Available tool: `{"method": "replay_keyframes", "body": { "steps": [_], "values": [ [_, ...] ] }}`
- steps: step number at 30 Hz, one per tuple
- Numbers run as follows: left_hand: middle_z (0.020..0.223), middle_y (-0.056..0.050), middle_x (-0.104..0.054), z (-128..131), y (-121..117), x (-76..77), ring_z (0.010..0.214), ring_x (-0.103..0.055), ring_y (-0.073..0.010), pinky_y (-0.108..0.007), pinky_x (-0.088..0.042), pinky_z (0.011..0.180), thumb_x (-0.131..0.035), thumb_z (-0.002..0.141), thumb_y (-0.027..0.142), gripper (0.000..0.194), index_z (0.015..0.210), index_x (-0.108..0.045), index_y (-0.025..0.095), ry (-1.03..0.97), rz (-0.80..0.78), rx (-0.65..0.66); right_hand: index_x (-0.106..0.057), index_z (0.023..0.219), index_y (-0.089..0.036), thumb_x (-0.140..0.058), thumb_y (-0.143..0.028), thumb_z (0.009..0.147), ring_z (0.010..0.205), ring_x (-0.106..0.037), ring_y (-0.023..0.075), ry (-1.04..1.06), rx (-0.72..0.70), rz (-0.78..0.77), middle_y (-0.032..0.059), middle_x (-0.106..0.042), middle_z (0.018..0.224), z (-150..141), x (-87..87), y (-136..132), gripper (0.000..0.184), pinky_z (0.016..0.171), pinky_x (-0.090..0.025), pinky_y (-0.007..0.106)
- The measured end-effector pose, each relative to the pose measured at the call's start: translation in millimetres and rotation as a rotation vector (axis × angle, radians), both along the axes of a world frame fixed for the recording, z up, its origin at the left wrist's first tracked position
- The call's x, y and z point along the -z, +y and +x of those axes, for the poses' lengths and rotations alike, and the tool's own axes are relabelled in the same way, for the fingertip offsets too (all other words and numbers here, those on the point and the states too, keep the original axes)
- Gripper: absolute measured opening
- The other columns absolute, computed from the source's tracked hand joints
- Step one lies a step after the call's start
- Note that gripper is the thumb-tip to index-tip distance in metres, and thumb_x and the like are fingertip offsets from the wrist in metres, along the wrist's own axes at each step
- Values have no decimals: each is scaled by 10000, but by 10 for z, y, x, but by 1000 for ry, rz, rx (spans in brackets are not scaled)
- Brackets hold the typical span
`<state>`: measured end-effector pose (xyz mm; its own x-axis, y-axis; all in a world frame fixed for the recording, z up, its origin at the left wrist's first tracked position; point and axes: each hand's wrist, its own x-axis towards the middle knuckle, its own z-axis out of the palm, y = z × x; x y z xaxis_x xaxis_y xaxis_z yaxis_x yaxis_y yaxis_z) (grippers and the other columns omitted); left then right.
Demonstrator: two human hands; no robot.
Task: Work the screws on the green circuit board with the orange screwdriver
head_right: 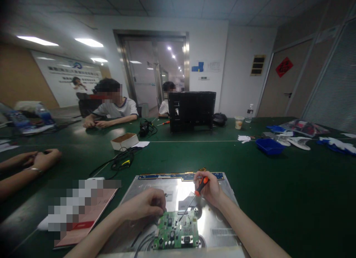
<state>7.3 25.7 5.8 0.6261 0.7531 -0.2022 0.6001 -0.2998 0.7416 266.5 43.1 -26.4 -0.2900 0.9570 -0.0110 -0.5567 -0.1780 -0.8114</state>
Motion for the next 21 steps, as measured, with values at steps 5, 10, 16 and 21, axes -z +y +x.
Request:
{"method": "replay_keyframes", "body": {
  "steps": [5, 10, 16, 21],
  "values": [
    [703, 20, -583, -23, -9, -29, 657, -515, -136, -203, -372, 571, -706, 686, 241, 113, 772, -679, 172, 3, -5, 37, -669, 627, -129, -601, -388, 704, 432, -425, 113, -2, -1, -3, 18, -524, 472, 0, 5, 2, 279, 413, -306, 235],
    [709, 14, -591, -26, -12, -28, 661, -513, -135, -210, -383, 596, -652, 741, 261, 97, 761, -684, 172, -18, 19, 31, -670, 625, -130, -611, -398, 701, 426, -437, 111, -1, 1, -15, 17, -530, 467, -7, -12, -16, 284, 401, -308, 228],
    [656, 23, -572, -21, 6, 18, 607, -498, -127, -210, -359, 546, -664, 682, 239, 98, 737, -666, 158, -73, -50, 8, -661, 602, -131, -627, -430, 712, 357, -405, 99, -2, 43, -79, 7, -524, 438, -8, 8, 7, 320, 323, -248, 214],
    [654, 22, -586, -26, 15, 47, 606, -519, -130, -216, -369, 547, -691, 650, 237, 119, 732, -671, 153, -108, -82, 3, -625, 556, -135, -650, -443, 749, 312, -367, 57, 30, 117, -134, -17, -510, 420, 8, 7, 47, 364, 296, -222, 179]
  ]
}}
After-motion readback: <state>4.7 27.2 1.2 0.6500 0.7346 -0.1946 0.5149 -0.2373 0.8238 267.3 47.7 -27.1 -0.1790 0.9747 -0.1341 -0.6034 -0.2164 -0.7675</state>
